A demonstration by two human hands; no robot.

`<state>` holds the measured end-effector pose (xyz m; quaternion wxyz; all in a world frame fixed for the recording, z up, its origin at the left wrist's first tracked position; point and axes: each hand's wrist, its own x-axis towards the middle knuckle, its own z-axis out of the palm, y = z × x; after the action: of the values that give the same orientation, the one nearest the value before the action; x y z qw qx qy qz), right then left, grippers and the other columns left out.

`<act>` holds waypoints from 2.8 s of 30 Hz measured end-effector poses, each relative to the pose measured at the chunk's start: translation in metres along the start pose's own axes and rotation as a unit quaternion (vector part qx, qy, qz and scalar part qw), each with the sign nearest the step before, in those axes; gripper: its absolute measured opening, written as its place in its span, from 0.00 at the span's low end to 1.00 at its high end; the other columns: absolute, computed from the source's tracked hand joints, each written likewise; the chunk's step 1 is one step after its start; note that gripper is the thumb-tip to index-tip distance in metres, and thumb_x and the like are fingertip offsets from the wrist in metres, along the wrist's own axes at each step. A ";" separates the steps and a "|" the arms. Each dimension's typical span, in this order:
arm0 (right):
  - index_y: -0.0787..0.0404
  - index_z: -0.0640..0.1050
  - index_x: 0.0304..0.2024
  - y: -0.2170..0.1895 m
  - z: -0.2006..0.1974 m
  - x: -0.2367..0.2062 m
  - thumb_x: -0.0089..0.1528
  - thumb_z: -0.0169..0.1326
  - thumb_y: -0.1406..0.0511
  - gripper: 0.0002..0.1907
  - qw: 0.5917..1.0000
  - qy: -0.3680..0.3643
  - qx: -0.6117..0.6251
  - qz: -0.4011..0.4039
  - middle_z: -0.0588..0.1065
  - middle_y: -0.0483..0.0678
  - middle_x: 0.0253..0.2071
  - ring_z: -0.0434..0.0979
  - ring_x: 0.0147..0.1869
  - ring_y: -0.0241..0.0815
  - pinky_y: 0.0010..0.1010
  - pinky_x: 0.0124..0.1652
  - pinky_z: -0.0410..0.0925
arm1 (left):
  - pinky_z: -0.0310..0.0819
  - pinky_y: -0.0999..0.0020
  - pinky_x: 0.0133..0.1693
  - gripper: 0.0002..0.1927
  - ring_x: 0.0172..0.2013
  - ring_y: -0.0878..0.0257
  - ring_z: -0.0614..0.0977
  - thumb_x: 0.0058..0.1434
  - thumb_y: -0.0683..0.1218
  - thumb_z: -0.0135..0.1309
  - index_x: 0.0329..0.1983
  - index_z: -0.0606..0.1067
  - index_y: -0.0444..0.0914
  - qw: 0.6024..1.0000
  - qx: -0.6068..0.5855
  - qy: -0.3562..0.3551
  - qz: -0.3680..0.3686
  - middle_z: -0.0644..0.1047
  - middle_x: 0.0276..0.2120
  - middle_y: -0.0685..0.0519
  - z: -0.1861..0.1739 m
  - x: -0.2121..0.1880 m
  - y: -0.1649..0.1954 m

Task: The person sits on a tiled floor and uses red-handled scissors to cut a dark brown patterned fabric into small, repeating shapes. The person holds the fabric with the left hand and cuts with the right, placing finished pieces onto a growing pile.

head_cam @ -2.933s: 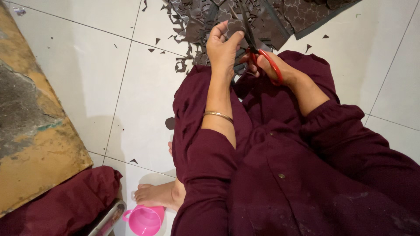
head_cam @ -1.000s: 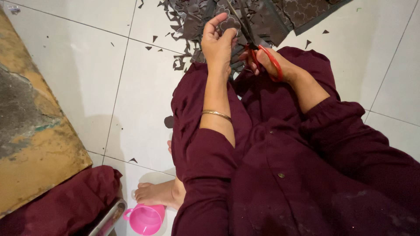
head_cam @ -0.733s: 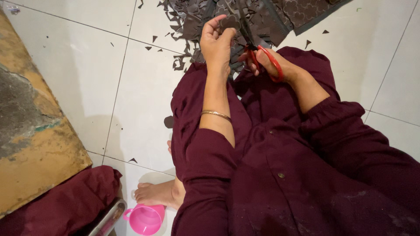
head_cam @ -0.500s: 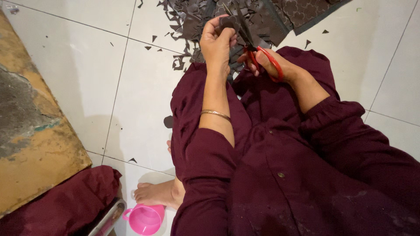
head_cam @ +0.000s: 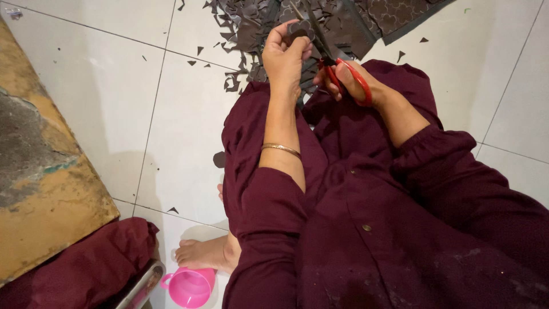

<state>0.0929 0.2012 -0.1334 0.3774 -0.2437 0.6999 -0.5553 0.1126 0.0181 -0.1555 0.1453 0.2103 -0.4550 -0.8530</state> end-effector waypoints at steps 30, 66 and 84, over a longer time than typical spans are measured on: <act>0.62 0.73 0.44 0.018 -0.008 -0.007 0.55 0.22 0.22 0.56 0.999 -0.038 -0.008 -0.002 0.65 0.42 0.25 0.64 0.30 0.37 0.30 0.35 0.62 | 0.78 0.73 0.34 0.17 0.31 0.66 0.82 0.56 0.32 0.56 0.50 0.75 0.31 1.000 -0.004 0.010 -0.016 0.81 0.35 0.49 0.001 0.002 -0.015; 0.59 0.66 0.32 0.011 -0.006 -0.012 0.55 0.30 0.23 0.47 1.000 -0.003 0.000 -0.004 0.60 0.43 0.19 0.59 0.21 0.36 0.29 0.24 0.56 | 0.73 0.76 0.28 0.14 0.25 0.68 0.78 0.56 0.33 0.55 0.47 0.75 0.30 1.000 -0.014 0.016 -0.018 0.80 0.30 0.50 -0.007 0.010 -0.024; 0.66 0.76 0.54 0.002 -0.004 -0.010 0.57 0.25 0.23 0.60 0.998 -0.061 -0.013 -0.004 0.65 0.41 0.29 0.65 0.32 0.35 0.29 0.37 0.62 | 0.72 0.76 0.29 0.15 0.26 0.69 0.77 0.55 0.32 0.58 0.47 0.75 0.30 1.000 -0.010 0.018 0.006 0.79 0.31 0.51 -0.001 0.007 -0.025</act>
<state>0.0961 0.2118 -0.1326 0.4145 -0.2846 0.6816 -0.5316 0.1061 0.0277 -0.1780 0.1610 0.2217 -0.4454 -0.8524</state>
